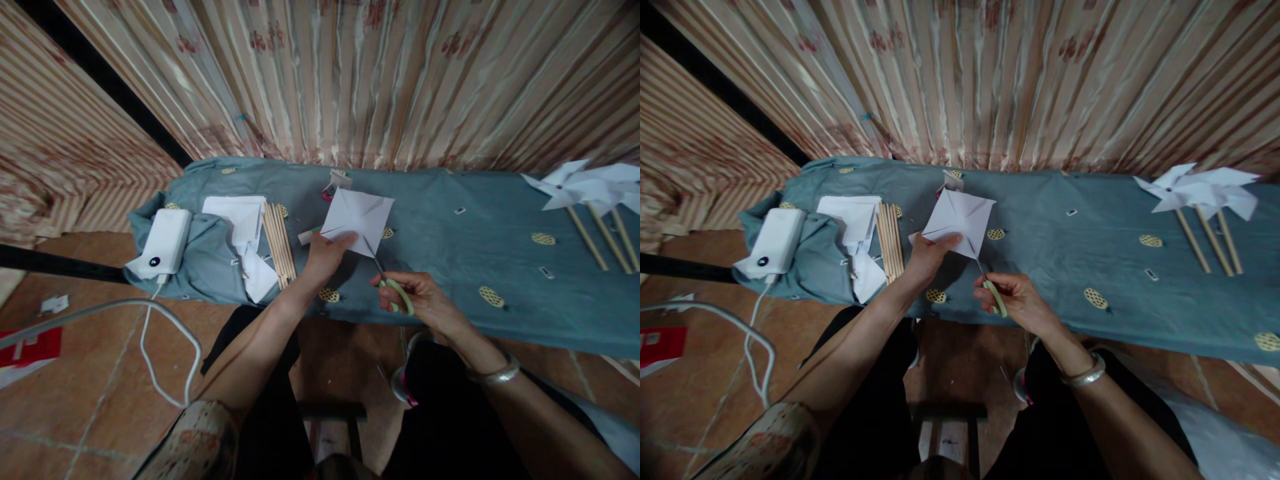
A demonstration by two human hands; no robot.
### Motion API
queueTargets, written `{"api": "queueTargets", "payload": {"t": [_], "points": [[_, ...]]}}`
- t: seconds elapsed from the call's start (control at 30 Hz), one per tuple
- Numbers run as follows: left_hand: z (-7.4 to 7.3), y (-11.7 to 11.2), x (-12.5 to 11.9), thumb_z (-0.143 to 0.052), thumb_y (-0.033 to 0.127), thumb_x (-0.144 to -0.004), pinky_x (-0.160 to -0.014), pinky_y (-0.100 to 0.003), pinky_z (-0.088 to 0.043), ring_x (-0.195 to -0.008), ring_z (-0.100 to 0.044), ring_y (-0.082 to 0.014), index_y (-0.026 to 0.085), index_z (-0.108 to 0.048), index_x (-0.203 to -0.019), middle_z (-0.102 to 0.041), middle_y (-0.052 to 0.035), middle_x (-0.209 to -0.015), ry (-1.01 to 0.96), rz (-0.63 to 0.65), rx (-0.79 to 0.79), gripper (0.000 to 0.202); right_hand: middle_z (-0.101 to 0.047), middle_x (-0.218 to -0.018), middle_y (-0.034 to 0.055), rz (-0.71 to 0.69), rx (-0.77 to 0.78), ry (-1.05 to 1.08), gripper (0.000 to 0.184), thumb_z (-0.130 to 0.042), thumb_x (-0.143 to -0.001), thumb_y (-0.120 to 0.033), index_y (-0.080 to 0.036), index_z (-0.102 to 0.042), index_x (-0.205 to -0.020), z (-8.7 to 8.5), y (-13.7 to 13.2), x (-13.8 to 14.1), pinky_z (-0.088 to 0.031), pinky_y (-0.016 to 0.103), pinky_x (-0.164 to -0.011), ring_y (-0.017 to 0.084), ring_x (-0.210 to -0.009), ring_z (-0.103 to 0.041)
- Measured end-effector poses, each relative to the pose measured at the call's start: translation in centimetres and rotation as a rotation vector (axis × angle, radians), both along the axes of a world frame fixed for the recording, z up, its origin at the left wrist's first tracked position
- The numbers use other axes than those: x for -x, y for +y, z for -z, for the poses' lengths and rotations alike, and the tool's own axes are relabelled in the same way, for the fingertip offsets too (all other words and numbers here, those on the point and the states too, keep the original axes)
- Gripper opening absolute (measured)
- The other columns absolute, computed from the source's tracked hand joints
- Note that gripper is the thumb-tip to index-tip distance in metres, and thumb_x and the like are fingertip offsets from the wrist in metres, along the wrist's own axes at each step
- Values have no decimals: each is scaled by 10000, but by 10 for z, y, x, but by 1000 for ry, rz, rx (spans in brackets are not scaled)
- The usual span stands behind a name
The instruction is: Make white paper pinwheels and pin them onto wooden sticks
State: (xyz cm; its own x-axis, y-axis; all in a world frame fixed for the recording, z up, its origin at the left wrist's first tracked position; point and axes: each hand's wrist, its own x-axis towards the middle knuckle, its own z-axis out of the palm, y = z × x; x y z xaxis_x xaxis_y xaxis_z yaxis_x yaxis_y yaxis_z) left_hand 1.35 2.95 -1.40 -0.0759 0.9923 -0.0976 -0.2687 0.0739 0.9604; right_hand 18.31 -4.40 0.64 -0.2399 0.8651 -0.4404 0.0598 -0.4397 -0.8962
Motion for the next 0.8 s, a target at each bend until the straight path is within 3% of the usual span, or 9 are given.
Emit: {"api": "queueTargets", "payload": {"t": [0.5, 0.8], "points": [[-1, -1, -1, -750, 153, -639, -696, -315, -500, -687, -626, -175, 164, -690, -726, -708, -30, -748, -8, 17, 24, 106, -589, -547, -28, 20, 3, -2, 458, -862, -520, -521, -181, -719, -791, -1, 1, 1, -449, 219, -473, 86, -483, -535], [-6, -5, -3, -741, 165, -618, -695, -295, -495, -692, -618, -170, 152, -685, -737, -706, -39, -755, -9, 62, 77, 132, -580, -533, -31, 17, -2, 8, 500, -837, -521, -579, -181, -735, -806, -3, 1, 2, -450, 219, -472, 82, -477, -523]]}}
